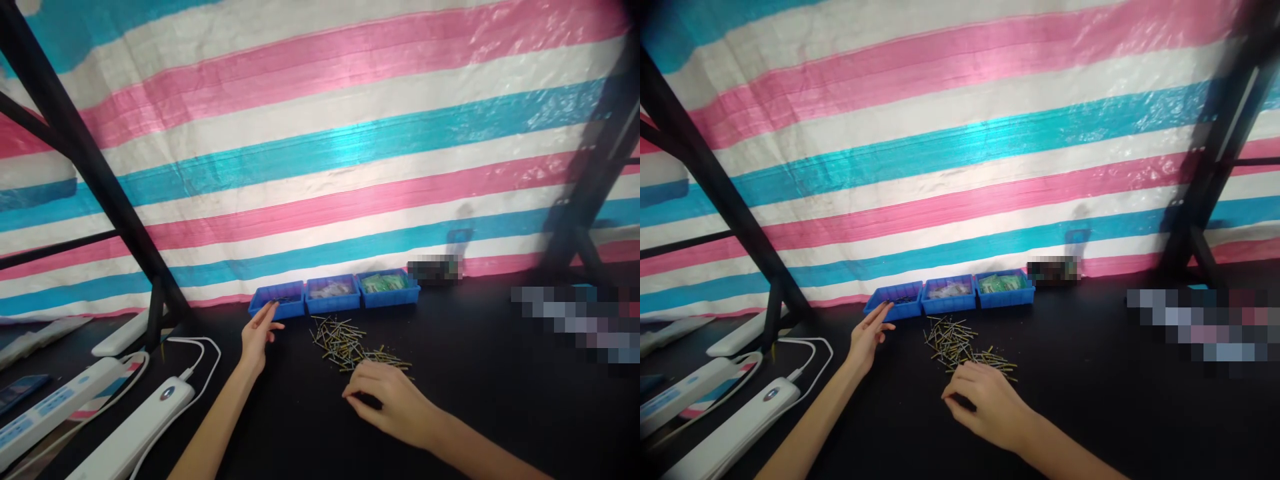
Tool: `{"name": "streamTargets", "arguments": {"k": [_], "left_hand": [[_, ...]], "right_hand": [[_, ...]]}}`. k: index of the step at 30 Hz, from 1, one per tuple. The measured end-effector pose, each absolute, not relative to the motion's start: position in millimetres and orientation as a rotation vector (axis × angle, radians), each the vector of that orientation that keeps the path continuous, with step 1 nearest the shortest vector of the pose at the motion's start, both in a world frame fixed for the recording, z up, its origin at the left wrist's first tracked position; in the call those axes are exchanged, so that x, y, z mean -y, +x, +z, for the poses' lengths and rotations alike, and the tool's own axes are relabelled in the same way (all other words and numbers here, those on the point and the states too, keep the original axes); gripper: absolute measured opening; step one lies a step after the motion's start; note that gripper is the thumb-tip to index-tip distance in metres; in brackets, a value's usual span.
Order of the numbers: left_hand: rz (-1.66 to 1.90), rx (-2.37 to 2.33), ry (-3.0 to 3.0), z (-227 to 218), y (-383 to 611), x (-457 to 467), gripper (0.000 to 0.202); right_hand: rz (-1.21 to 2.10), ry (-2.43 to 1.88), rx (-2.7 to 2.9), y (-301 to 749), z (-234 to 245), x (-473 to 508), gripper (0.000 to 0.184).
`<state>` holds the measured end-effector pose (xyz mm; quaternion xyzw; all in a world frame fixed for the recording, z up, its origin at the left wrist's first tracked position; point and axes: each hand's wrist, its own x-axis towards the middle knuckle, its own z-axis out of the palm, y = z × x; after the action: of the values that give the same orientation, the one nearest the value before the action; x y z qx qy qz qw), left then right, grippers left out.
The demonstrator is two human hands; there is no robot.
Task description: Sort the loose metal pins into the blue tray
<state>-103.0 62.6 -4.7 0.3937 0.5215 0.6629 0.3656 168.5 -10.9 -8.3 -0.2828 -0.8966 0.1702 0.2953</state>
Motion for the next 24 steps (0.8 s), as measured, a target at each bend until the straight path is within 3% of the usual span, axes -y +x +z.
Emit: {"name": "streamTargets", "arguments": {"k": [12,15,19,21,24], "left_hand": [[1.56,-1.277,1.178,4,-95,-57,0.06],[1.501,-1.384,1.313,2,-89,-55,0.064],[1.333,-1.446,1.724,-1,-70,-46,0.04],[1.184,-1.409,2.023,-1,-57,-37,0.023],[0.849,-1.343,2.376,1,-38,-20,0.018]], "right_hand": [[0.352,-0.849,2.372,170,-9,6,0.014],[0.263,-1.018,2.302,174,-7,3,0.029],[0.181,-1.267,2.244,186,-3,-8,0.067],[0.163,-1.37,2.239,195,-1,-14,0.072],[0.19,-1.497,2.242,210,5,-21,0.072]]}}
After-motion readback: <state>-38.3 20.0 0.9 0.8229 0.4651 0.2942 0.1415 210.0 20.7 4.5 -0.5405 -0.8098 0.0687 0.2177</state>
